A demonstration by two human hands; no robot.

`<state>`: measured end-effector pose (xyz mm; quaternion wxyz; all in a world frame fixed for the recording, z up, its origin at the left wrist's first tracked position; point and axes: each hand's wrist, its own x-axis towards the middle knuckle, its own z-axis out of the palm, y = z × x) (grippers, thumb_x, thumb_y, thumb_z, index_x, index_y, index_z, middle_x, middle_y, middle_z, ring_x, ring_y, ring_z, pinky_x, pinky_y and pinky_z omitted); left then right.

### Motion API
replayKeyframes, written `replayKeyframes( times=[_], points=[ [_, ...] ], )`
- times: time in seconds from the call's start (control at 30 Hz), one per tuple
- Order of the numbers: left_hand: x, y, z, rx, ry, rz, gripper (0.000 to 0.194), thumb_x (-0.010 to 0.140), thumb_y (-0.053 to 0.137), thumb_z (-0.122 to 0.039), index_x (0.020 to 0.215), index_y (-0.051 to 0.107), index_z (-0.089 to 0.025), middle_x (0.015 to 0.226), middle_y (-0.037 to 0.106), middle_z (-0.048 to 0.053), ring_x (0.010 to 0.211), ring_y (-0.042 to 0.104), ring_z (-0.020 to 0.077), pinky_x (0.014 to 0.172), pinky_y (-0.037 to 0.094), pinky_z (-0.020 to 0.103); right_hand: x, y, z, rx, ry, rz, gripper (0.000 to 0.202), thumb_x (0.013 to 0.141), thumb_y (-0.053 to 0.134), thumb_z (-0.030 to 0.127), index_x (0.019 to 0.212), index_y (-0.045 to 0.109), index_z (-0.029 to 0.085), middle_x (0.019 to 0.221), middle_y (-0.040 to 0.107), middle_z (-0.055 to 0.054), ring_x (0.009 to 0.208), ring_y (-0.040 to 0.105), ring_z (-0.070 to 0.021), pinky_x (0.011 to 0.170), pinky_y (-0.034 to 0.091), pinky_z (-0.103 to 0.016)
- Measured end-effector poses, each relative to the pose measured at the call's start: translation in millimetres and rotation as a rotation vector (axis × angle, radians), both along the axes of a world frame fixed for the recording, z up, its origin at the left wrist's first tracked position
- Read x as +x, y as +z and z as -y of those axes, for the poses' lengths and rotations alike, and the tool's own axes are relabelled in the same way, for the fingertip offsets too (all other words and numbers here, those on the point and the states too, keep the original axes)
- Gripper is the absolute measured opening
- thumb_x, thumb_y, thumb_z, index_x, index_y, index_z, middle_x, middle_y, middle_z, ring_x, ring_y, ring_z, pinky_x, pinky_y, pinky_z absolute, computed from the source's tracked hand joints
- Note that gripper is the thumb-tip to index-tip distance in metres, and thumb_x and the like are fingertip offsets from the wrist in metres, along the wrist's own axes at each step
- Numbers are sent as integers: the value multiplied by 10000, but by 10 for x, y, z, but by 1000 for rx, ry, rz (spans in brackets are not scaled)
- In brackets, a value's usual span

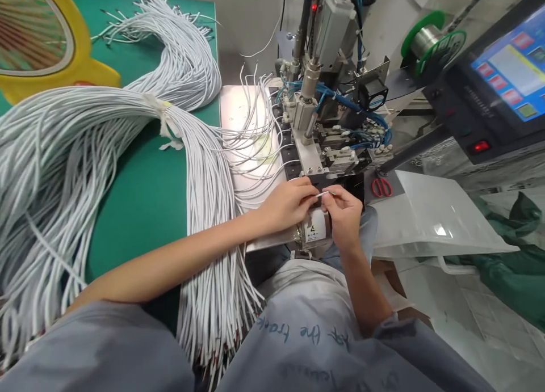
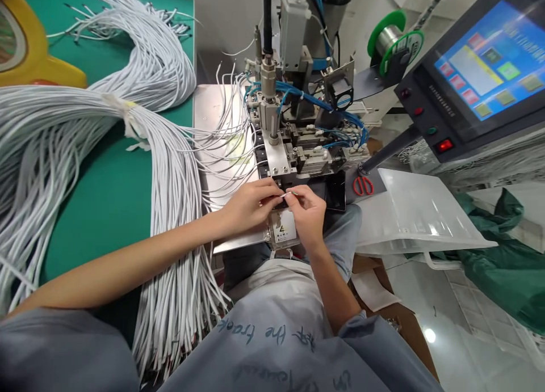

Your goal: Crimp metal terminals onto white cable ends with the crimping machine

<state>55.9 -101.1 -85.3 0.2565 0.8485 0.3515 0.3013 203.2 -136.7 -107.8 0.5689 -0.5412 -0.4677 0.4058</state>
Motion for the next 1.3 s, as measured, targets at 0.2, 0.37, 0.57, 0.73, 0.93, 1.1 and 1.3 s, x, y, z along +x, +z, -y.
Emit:
replayKeyframes(
  times=[0.2, 0.37, 0.57, 0.73, 0.93, 1.1, 1.3],
  points=[
    [-2, -25, -23, -84, -15, 160, 181, 855, 517, -161, 892, 694, -167, 722, 642, 14, 652, 567, 95, 594, 432, 194, 67, 55, 16, 74, 53, 113, 158, 782, 609, 311, 833, 694, 188, 782, 603, -27, 656, 554, -117, 557, 441, -258],
    [-31, -48, -43, -19, -90, 92, 229, 864, 460, -141, 943, 675, -144, 747, 665, 22, 661, 576, 96, 604, 420, 193, 190, 171, -39, 113, 131, 165, 119, 750, 633, 277, 719, 706, 188, 706, 614, -24, 672, 557, -131, 577, 446, -265],
    [-45, -86, -61, 87, -97, -106, 380, 740, 373, -31, 968, 652, -152, 737, 641, 18, 646, 558, 106, 568, 373, 198, 302, 251, -115, -17, 261, 240, 168, 710, 652, 324, 653, 690, 171, 642, 583, -15, 601, 498, -121, 515, 388, -254],
    [-37, -83, -60, 181, -110, -175, 394, 679, 358, -8, 901, 646, -160, 720, 633, 19, 670, 561, 124, 567, 357, 211, 371, 278, -118, -136, 365, 277, 228, 691, 655, 355, 589, 626, 153, 553, 476, 17, 530, 390, -90, 473, 297, -236],
    [-24, -95, -57, 172, -124, -140, 351, 698, 370, -21, 878, 635, -163, 725, 634, 11, 671, 554, 122, 588, 353, 210, 319, 235, -38, -77, 288, 234, 232, 695, 643, 338, 552, 593, 163, 518, 389, 36, 514, 329, -86, 491, 282, -248],
    [-21, -82, -37, 110, -113, -39, 259, 702, 372, -44, 751, 603, -151, 649, 608, 2, 584, 512, 105, 554, 336, 198, 128, 125, 64, 42, 29, 198, 223, 743, 618, 319, 582, 627, 166, 522, 363, 40, 515, 318, -91, 494, 286, -254],
    [-20, -90, -24, 100, -114, -7, 255, 763, 368, -75, 754, 609, -157, 629, 602, -4, 589, 523, 99, 574, 344, 193, -3, 58, 130, 119, -173, 330, 228, 782, 603, 344, 678, 707, 170, 515, 399, 29, 508, 335, -102, 489, 296, -262]
  ],
)
